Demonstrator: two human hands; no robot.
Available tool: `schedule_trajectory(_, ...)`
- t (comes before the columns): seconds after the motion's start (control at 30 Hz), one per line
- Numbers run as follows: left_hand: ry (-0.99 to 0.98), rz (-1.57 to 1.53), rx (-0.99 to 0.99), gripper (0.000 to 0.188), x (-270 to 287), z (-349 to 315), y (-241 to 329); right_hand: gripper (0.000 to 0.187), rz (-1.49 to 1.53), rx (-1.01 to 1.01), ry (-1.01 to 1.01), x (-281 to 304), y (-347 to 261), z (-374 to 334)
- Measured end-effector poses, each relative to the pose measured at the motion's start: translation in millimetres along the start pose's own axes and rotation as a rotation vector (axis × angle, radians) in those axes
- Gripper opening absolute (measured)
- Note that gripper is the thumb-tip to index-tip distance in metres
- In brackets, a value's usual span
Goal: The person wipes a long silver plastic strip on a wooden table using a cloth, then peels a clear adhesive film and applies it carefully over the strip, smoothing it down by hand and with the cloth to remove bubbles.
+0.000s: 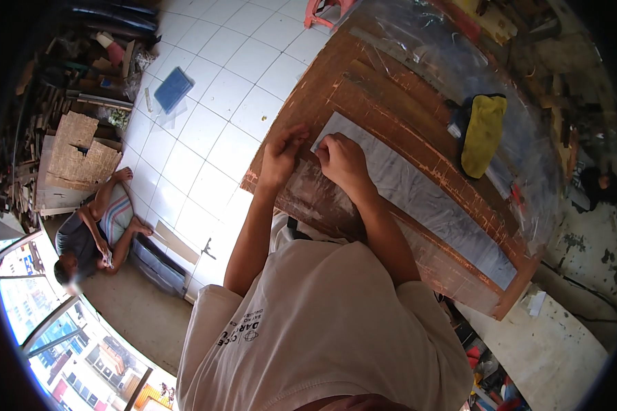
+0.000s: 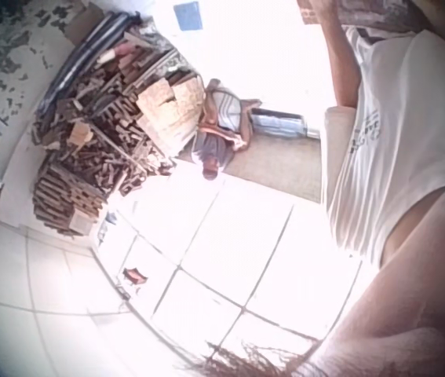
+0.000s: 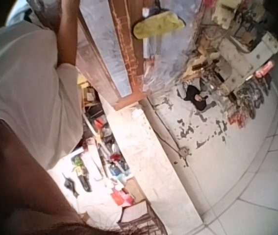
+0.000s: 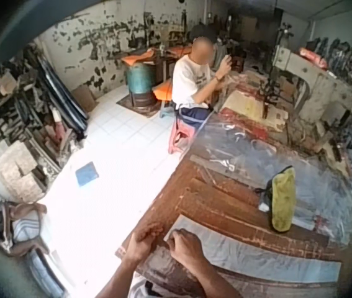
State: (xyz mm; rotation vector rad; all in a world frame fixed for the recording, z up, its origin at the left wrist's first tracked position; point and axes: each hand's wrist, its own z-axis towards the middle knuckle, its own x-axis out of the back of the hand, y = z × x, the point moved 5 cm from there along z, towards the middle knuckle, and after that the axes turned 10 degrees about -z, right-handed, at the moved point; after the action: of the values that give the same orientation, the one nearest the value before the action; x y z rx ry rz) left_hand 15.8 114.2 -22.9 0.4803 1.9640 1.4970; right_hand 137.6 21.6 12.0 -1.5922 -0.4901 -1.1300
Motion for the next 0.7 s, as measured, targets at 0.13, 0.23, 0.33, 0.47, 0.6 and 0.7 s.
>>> schedule_trajectory(0.13,0.061,0.189,-0.098,0.031,-12,-6,11,0.012,0.057,-0.003,0.183,4,5,-10)
schedule_trajectory(0.23,0.151,0.297,-0.190,0.029,-36,-21,35,0.010,0.332,-0.099,0.282,22,14,-27)
schedule_trajectory(0.33,0.117,0.323,-0.172,0.026,-56,-21,59,0.010,0.367,-0.042,0.392,48,3,-51)
schedule_trajectory(0.47,-0.029,0.693,-0.494,0.023,-85,-15,81,0.013,0.256,0.011,0.533,54,1,-68)
schedule_trajectory(0.6,-0.018,0.568,-0.349,0.022,-82,-4,64,0.011,0.334,-0.114,0.619,50,8,-75)
schedule_trajectory(0.7,0.050,0.679,-0.312,0.025,-75,4,52,0.008,0.359,-0.169,0.777,53,18,-90)
